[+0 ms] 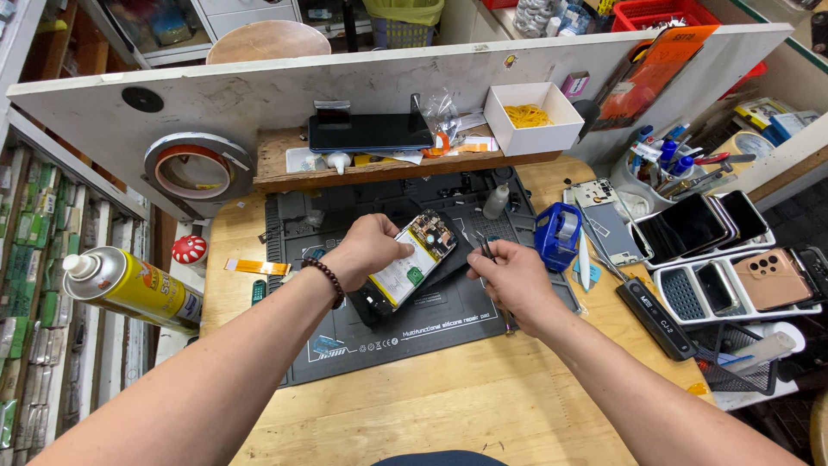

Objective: The person disassembles a smartphone by removing the back cover and detaching internal components. They use a plastic pry tool and tweezers to separate the screen and disconnect a ribbon cable. The person then reassembles the phone by reconnecting the cable and placing the back cover back on.

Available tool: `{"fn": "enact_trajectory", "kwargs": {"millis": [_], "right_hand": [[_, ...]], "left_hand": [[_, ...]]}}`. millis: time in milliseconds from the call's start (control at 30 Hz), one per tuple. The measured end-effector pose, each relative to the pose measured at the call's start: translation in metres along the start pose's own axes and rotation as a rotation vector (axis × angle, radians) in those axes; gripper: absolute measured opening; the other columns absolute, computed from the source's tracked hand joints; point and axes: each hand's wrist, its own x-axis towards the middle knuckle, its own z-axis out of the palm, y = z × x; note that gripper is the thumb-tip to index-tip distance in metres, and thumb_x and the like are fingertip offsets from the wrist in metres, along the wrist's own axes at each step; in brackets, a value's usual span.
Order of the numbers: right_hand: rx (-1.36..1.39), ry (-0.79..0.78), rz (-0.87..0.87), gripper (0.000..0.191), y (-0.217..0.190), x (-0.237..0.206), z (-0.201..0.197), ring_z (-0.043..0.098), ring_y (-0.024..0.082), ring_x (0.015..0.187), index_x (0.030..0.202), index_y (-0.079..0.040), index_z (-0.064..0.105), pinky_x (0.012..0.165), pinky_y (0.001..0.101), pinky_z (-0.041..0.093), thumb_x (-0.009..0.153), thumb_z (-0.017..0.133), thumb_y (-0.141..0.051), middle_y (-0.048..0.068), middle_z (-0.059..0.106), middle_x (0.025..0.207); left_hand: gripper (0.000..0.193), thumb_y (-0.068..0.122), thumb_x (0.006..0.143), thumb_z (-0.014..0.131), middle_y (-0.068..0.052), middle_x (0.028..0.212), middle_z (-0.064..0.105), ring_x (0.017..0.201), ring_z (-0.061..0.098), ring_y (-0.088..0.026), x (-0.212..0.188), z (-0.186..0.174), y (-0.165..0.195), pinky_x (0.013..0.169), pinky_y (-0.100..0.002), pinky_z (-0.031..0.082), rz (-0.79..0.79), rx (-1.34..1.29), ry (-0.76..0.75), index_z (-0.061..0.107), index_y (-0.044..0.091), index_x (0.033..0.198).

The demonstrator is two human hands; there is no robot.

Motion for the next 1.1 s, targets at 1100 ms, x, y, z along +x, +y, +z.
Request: {"fn": "enact_trajectory", "kwargs": {"millis": [1100], "right_hand": [[0.311, -0.154, -0.178, 0.012, -0.024, -0.033, 0.023, 0.046, 0.006, 0.047, 0.099, -0.002, 0.067, 0.039, 0.0208, 0.032, 0.095, 0.069, -0.014, 0.008, 0.073, 0.084]], "left_hand": [[0.023, 0.014, 0.095, 0.067, -0.009, 0.105, 0.073, 0.095, 0.071, -0.017, -0.003, -0.004, -0.014, 0.084, -0.034, 0.06, -0.044, -0.71, -0.451, 0.067, 0.002, 0.115]]}}
